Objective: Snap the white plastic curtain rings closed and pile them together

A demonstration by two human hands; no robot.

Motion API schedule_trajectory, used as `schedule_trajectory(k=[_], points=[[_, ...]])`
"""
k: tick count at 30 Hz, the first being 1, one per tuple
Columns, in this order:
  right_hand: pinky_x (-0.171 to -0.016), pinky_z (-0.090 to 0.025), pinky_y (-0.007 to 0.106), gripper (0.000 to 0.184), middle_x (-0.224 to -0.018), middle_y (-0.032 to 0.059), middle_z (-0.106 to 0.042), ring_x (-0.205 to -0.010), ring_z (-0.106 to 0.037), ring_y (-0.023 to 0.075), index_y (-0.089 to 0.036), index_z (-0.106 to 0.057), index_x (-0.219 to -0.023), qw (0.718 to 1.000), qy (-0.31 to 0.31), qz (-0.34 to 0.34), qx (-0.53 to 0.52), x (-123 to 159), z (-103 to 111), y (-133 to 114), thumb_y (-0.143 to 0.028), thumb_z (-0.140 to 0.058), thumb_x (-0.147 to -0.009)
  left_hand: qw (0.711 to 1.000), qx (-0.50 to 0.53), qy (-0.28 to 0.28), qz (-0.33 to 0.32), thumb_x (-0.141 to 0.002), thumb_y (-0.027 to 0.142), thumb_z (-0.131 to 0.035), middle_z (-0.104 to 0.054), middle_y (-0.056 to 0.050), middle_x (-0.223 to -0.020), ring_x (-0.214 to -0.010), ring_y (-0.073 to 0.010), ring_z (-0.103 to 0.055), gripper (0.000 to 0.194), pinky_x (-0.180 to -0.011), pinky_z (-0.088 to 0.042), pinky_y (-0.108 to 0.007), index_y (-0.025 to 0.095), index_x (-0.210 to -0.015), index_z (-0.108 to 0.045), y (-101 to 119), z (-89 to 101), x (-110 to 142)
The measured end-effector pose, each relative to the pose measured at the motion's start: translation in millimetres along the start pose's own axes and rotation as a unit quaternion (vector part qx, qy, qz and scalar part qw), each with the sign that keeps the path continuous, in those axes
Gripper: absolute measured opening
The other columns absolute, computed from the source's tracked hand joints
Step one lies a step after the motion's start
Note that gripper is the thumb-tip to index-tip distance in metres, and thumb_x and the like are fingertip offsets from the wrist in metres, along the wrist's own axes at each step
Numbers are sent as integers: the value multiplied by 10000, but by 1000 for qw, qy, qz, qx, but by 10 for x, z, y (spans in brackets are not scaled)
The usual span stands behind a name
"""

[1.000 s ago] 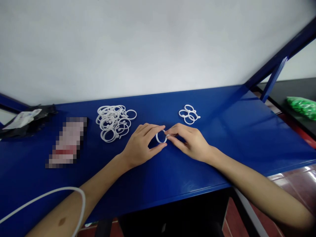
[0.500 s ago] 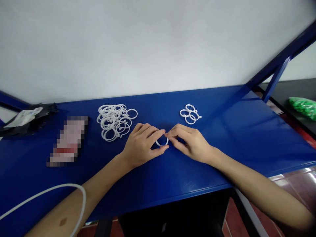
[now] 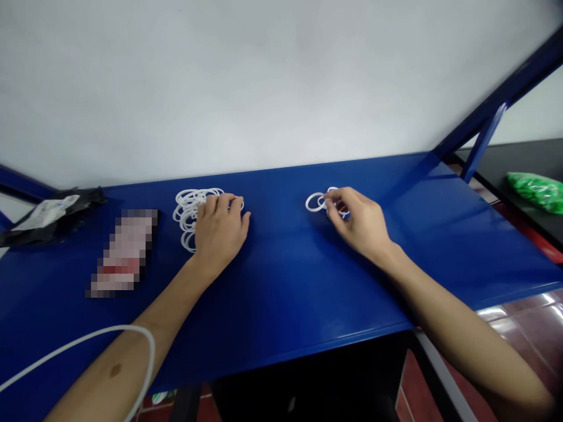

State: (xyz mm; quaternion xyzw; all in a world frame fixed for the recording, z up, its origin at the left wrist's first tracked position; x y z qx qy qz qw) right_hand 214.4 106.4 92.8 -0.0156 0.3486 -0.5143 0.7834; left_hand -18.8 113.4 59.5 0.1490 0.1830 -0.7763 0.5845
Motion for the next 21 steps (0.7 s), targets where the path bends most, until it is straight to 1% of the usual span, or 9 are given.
schedule_trajectory(k=[2, 4, 6, 9, 11, 14, 17, 19, 21], points=[[-653, -503, 307, 140, -921, 50, -727, -730, -667, 166, -186, -633, -1006, 998, 27, -46, 27, -59, 92, 186, -260, -530, -947, 1000, -17, 0, -1, -967, 316, -443, -640, -196, -1114, -1053, -381, -519, 336, -830, -434, -513, 107, -1093, -673, -54, -43, 0], [-644, -486, 319, 135, -886, 54, -722, -718, -658, 176, -185, -625, -995, 994, 36, -88, 46, -95, 147, 352, -260, -537, -926, 999, -23, 21, -14, -956, 313, -448, -644, -197, -1019, -1001, -379, -519, 314, -782, -434, -509, 110, -987, -686, -72, -57, 10], [-628, -468, 329, 139, -838, 54, -714, -687, -640, 182, -184, -622, -994, 990, 24, -122, 63, -111, 149, 483, -255, -545, -904, 998, -18, 47, -32, -959, 308, -437, -638, -190, -949, -963, -371, -516, 314, -751, -430, -504, 120, -917, -685, -64, -51, 20], [-608, -451, 336, 143, -832, 62, -705, -679, -614, 191, -188, -632, -980, 984, -2, -149, 99, -107, 119, 592, -276, -564, -890, 995, 11, 78, -60, -977, 291, -409, -624, -168, -930, -951, -343, -507, 322, -764, -420, -494, 153, -889, -685, -6, 8, 20], [-610, -455, 346, 177, -915, 95, -691, -776, -619, 226, -187, -651, -930, 980, -6, -147, 135, -102, 119, 606, -337, -557, -917, 992, 31, 101, -72, -988, 285, -415, -612, -145, -920, -922, -309, -502, 315, -761, -416, -462, 176, -882, -691, 56, 112, 15], [-623, -477, 368, 291, -1040, 143, -637, -954, -589, 293, -179, -674, -863, 975, 8, -141, 173, -94, 148, 603, -424, -541, -946, 985, 53, 124, -106, -994, 258, -458, -588, -85, -790, -810, -254, -491, 269, -721, -411, -396, 203, -884, -697, 223, 302, 34], [-659, -505, 404, 306, -1048, 152, -612, -988, -556, 308, -171, -684, -885, 976, 26, -127, 172, -89, 161, 571, -443, -559, -946, 973, 95, 133, -162, -984, 189, -493, -604, -30, -679, -723, -217, -501, 205, -705, -407, -360, 203, -947, -694, 443, 448, 111], [-710, -519, 436, 300, -1033, 146, -614, -984, -548, 306, -169, -684, -905, 982, 38, -99, 159, -89, 151, 494, -440, -565, -950, 964, 137, 129, -190, -973, 183, -524, -673, -20, -724, -718, -200, -537, 159, -702, -406, -353, 189, -967, -683, 559, 489, 170], [-772, -522, 462, 268, -1020, 132, -623, -978, -552, 295, -175, -680, -929, 989, 46, -54, 126, -82, 125, 356, -416, -566, -957, 956, 177, 116, -204, -969, 224, -556, -725, -18, -808, -732, -186, -572, 124, -699, -407, -348, 183, -939, -669, 633, 485, 208]])
Point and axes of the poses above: each hand's wrist, its own x-axis away from the middle knuckle, its own z-axis out of the back of the hand, y = z × x, the point moved 10 cm from there along -x, towards the middle knuckle
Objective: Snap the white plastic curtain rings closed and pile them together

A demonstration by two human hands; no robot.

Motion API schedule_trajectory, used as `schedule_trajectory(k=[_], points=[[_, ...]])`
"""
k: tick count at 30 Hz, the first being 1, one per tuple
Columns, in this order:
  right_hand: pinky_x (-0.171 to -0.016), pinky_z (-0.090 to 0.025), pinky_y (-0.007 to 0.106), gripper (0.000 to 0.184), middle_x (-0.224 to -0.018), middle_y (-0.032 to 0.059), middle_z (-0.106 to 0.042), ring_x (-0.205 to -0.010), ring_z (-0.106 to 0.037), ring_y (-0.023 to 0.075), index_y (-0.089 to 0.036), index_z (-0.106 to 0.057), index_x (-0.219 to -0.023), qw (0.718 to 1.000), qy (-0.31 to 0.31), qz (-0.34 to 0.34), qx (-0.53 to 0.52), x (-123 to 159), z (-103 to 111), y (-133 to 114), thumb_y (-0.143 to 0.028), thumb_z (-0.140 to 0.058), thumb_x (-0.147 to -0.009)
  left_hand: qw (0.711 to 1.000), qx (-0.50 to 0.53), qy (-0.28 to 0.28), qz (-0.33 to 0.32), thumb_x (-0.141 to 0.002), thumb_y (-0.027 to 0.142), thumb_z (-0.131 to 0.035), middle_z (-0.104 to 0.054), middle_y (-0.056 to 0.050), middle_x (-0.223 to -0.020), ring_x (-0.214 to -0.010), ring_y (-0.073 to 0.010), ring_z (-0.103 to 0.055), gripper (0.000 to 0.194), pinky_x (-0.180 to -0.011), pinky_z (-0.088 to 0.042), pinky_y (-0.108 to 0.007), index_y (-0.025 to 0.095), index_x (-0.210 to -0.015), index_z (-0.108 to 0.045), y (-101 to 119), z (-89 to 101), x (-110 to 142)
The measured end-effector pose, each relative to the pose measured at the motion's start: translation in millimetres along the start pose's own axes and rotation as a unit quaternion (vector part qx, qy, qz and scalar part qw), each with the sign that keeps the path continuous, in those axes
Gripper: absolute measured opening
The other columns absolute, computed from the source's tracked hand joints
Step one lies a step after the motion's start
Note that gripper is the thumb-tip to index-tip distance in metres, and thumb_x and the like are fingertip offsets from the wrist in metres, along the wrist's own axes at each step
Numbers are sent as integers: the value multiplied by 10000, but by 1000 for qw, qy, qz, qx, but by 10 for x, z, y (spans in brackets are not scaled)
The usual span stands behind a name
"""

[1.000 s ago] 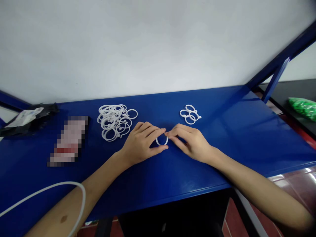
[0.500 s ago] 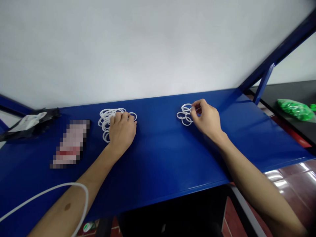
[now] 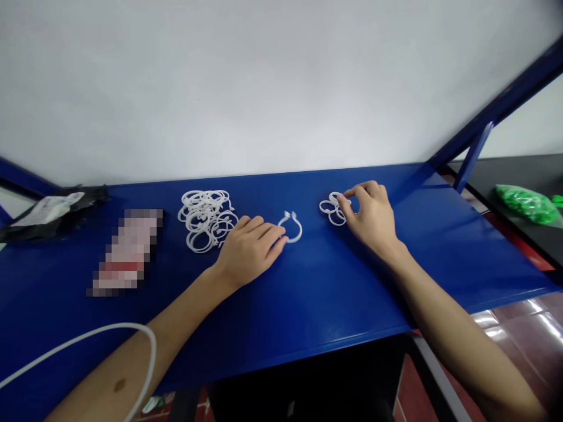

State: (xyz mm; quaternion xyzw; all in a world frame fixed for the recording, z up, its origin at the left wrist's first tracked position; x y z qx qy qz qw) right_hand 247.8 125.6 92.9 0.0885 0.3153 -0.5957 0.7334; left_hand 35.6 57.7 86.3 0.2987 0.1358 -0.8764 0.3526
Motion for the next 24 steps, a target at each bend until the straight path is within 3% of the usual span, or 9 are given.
schedule_trajectory(k=[2, 4, 7, 10, 15, 19, 24], points=[[-829, -519, 467, 217, -1006, 113, -640, -970, -570, 274, -186, -668, -956, 997, -11, 48, -66, 50, -15, -188, -376, -564, -967, 1000, 25, -3, -1, -972, 257, -569, -742, -11, -847, -732, -172, -593, 134, -698, -407, -342, 186, -895, -652, 33, -25, 7], [-827, -530, 430, 183, -1000, 91, -662, -916, -607, 231, -193, -651, -998, 981, -69, 83, -159, 136, -103, -400, -353, -566, -974, 999, 35, -3, -7, -978, 249, -565, -745, -3, -850, -725, -163, -603, 141, -701, -406, -336, 190, -871, -635, 52, -35, 10], [-740, -555, 337, 217, -1003, 61, -687, -780, -645, 155, -189, -619, -1114, 931, -193, 100, -292, 335, -302, -702, -349, -583, -972, 999, 44, -4, -21, -976, 215, -561, -747, -7, -877, -735, -162, -613, 107, -714, -412, -336, 189, -890, -621, 74, -38, 11], [-683, -555, 278, 220, -969, 37, -700, -727, -654, 121, -185, -600, -1141, 892, -252, 101, -362, 492, -398, -889, -316, -594, -964, 998, 53, -16, -19, -977, 204, -545, -747, -15, -908, -754, -166, -617, 96, -726, -419, -337, 189, -910, -613, 70, -65, 15], [-576, -538, 230, 261, -996, 43, -704, -696, -666, 108, -185, -546, -1192, 876, -246, 98, -402, 522, -337, -930, -252, -601, -946, 997, 75, -30, -1, -963, 191, -533, -746, -27, -910, -770, -179, -617, 98, -727, -434, -347, 187, -933, -627, 40, -108, 20], [-621, -563, 252, 345, -1107, 69, -689, -740, -680, 116, -198, -527, -1241, 879, -222, 116, -406, 503, -249, -932, -301, -647, -934, 996, 84, -33, -9, -957, 187, -544, -744, -27, -914, -777, -183, -619, 76, -724, -437, -345, 183, -954, -619, 60, -117, 18], [-667, -556, 269, 191, -1066, 60, -691, -723, -659, 108, -195, -584, -1154, 882, -208, 154, -393, 514, -215, -976, -285, -584, -986, 992, 115, -47, -15, -960, 227, -551, -733, -37, -921, -795, -187, -622, 55, -729, -434, -347, 186, -956, -587, 96, -130, 24]])
Point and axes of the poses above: each hand's wrist, its own x-axis away from the middle knuckle, its own z-axis out of the back of the hand, y = z × x, the point moved 10 cm from there along -x, towards the middle knuckle
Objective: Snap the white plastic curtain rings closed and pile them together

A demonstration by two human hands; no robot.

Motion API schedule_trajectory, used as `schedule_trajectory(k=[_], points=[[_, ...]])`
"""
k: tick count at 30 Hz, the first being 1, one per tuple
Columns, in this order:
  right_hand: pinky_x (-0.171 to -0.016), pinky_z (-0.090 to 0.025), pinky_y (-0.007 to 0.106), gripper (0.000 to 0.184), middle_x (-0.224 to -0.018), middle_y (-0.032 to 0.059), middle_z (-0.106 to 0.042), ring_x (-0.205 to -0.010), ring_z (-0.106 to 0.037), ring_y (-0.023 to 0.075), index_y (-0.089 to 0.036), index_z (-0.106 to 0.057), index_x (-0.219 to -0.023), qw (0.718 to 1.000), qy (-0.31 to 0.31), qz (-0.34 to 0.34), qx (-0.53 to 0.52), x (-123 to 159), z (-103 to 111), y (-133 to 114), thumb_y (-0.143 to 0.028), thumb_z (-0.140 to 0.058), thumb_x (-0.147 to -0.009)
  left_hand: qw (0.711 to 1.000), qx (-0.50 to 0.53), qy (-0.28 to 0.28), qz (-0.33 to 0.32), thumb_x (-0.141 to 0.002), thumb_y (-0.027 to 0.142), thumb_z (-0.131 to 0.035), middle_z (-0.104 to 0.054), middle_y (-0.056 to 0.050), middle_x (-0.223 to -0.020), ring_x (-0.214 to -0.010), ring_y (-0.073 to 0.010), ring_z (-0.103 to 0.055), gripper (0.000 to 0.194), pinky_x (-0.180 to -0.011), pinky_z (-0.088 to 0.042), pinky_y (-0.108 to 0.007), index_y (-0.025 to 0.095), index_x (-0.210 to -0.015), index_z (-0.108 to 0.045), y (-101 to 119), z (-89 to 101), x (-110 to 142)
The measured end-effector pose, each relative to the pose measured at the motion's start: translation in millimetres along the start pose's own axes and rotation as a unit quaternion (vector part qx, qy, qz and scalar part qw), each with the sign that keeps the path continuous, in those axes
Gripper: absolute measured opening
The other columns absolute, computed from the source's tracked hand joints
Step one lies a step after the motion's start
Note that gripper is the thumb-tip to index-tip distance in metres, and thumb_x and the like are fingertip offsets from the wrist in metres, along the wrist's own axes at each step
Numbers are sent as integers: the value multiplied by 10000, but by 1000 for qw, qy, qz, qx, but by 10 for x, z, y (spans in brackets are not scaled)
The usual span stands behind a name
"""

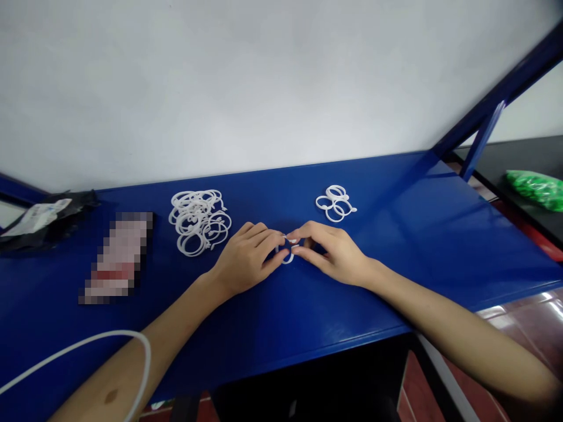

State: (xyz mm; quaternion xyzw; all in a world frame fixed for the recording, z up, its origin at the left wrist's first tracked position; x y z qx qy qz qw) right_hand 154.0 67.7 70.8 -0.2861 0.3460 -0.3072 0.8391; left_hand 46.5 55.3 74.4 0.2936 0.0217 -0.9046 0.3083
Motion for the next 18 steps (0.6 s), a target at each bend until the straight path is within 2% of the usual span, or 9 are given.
schedule_trajectory(k=[2, 5, 8, 13, 18], points=[[-696, -561, 275, 142, -1038, 55, -700, -770, -670, 121, -197, -596, -1111, 1000, 4, 6, 9, -4, 15, -12, -272, -570, -994, 1000, 25, 1, 10, -941, 324, -590, -729, -50, -950, -805, -196, -627, 136, -732, -438, -355, 191, -951, -567, -14, 12, 8], [-749, -575, 286, 92, -1011, 51, -711, -863, -693, 143, -198, -604, -1056, 1000, 11, 13, 10, -9, 45, -34, -255, -562, -997, 999, 48, 1, 22, -878, 490, -653, -722, -66, -993, -822, -213, -637, 363, -757, -455, -373, 187, -1050, -551, -33, 19, 22], [-785, -581, 296, 86, -1020, 52, -712, -912, -701, 152, -200, -602, -1052, 1000, 6, 18, 7, -12, 45, -46, -244, -546, -1003, 999, 35, -7, 16, -863, 518, -669, -717, -86, -1045, -855, -226, -646, 488, -798, -469, -390, 168, -1175, -535, -14, -5, 26], [-779, -572, 280, 96, -1011, 44, -706, -902, -697, 142, -205, -593, -1070, 1000, -7, 19, 7, -3, 27, -45, -235, -521, -1014, 1000, 12, -10, -1, -918, 410, -638, -728, -89, -1054, -857, -217, -648, 363, -794, -468, -378, 157, -1164, -551, 28, -27, 14], [-762, -560, 271, 96, -968, 44, -708, -858, -691, 138, -191, -607, -1025, 999, -22, 26, 11, -1, 26, -59, -237, -523, -1014, 1000, 4, -8, -15, -926, 379, -638, -733, -87, -1044, -882, -215, -655, 317, -803, -466, -370, 148, -1135, -578, 43, -35, 11]])
Point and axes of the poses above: each hand's wrist, its own x-axis away from the middle knuckle, its own z-axis out of the back of the hand, y = z × x, the point moved 10 cm from there along -x, towards the middle knuckle
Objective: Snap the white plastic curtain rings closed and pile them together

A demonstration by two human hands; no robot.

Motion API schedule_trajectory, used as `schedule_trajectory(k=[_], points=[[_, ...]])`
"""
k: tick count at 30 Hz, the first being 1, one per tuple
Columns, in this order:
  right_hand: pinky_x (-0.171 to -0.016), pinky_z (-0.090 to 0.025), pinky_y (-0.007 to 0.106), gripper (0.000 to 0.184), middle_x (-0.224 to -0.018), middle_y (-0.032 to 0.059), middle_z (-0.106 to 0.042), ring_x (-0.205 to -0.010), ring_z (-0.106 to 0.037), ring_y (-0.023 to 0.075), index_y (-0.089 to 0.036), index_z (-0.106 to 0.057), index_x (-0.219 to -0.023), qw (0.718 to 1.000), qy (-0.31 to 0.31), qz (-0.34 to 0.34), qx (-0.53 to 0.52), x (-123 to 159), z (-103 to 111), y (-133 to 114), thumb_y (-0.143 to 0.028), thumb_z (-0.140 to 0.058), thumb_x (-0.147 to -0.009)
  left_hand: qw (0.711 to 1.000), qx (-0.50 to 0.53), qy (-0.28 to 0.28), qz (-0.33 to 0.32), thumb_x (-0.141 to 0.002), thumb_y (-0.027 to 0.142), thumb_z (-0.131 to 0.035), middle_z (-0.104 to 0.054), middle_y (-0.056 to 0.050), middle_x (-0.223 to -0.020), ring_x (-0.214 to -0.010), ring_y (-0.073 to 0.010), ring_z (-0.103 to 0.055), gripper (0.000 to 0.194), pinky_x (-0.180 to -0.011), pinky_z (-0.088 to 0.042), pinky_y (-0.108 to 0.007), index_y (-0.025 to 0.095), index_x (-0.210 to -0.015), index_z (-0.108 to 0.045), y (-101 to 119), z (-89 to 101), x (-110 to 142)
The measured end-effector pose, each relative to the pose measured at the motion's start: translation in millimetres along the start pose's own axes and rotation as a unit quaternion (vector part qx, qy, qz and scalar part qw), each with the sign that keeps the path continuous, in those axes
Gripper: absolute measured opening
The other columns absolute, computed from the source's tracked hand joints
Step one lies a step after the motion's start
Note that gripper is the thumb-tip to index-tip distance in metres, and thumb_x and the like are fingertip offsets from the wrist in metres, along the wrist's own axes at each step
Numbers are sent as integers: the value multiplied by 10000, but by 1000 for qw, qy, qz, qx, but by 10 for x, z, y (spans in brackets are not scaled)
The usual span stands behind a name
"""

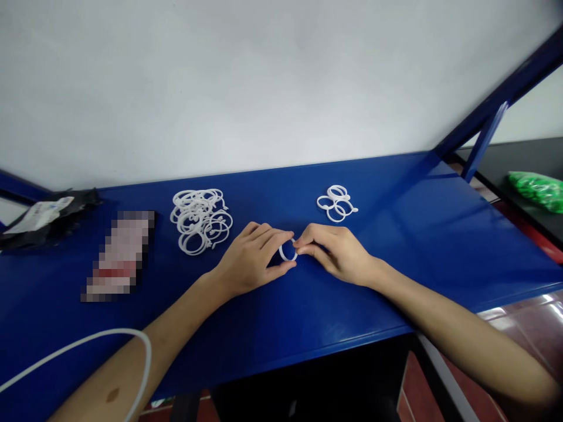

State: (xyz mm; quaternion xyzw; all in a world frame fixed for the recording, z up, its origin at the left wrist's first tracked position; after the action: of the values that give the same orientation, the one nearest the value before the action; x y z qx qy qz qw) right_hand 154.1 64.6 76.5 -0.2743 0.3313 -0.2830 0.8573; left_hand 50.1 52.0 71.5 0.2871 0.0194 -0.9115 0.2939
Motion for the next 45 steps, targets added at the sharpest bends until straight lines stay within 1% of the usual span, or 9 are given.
schedule_trajectory(k=[12, 16, 19, 21, 27, 34, 39, 42, 45], points=[[-752, -546, 260, 98, -950, 22, -722, -846, -699, 134, -202, -624, -993, 1000, 4, -17, 19, -10, 9, 71, -250, -539, -1009, 999, -48, -11, -12, -956, 448, -592, -732, -86, -1108, -966, -232, -653, 374, -863, -460, -374, 160, -1194, -591, -36, -15, 8], [-765, -540, 301, 78, -980, 38, -710, -862, -679, 158, -208, -618, -1008, 987, 97, -50, 114, -20, 319, 233, -247, -552, -997, 979, -155, -30, 128, -948, 576, -521, -706, -143, -1104, -1015, -320, -621, 523, -862, -439, -445, 142, -1227, -613, -375, 81, 37], [-749, -532, 319, 74, -976, 56, -679, -846, -647, 169, -205, -626, -949, 963, 198, -84, 165, 8, 684, 396, -241, -569, -980, 931, -259, -61, 251, -985, 477, -456, -673, -201, -1058, -1048, -392, -577, 459, -838, -413, -496, 97, -1173, -631, -660, 183, 134], [-728, -526, 322, 68, -960, 52, -681, -816, -638, 168, -207, -627, -929, 947, 240, -116, 177, 44, 864, 541, -242, -583, -965, 908, -306, -102, 266, -992, 390, -425, -671, -205, -985, -1017, -403, -565, 383, -807, -409, -502, 99, -1115, -641, -732, 169, 172], [-799, -500, 395, 79, -942, 61, -717, -882, -608, 230, -206, -641, -953, 921, 219, -194, 256, 106, 964, 887, -271, -602, -933, 905, -335, -152, 213, -952, 147, -402, -697, -161, -884, -911, -352, -570, 271, -763, -405, -462, 144, -1062, -649, -691, 34, 187], [-855, -479, 440, 129, -963, 93, -702, -929, -557, 269, -194, -644, -934, 891, 224, -157, 362, 95, 948, 727, -302, -576, -951, 945, -271, -87, 164, -922, 68, -454, -720, -123, -936, -890, -311, -571, 267, -762, -401, -437, 133, -1105, -637, -531, -25, 116], [-863, -495, 433, 117, -968, 81, -703, -934, -578, 252, -201, -646, -965, 928, 191, -91, 306, 6, 699, 489, -288, -568, -966, 984, -171, 5, 52, -932, 94, -527, -693, -55, -854, -807, -229, -556, 123, -722, -408, -365, 150, -957, -634, -158, 42, -12], [-857, -527, 397, 175, -1019, 69, -710, -929, -633, 215, -201, -642, -1100, 973, 127, -69, 182, -43, 409, 362, -301, -589, -967, 994, -106, 18, -28, -956, 101, -520, -696, -39, -883, -816, -190, -561, 122, -729, -418, -332, 152, -916, -623, 89, 81, -51], [-847, -556, 352, 282, -1073, 51, -718, -925, -679, 179, -218, -609, -1247, 991, 67, -104, 47, -45, 152, 320, -323, -560, -990, 993, -82, 30, -76, -966, 104, -527, -701, -28, -894, -824, -173, -566, 117, -736, -420, -321, 158, -913, -616, 247, 132, -51]])
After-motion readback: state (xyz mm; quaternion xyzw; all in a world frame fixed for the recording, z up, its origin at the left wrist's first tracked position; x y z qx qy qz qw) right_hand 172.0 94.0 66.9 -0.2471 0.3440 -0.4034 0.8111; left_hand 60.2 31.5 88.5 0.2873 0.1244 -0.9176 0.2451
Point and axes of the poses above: each hand's wrist, its own x-axis away from the middle knuckle, its own z-axis out of the back of the hand, y = z × x, the point moved 10 cm from there along -x, towards the middle knuckle
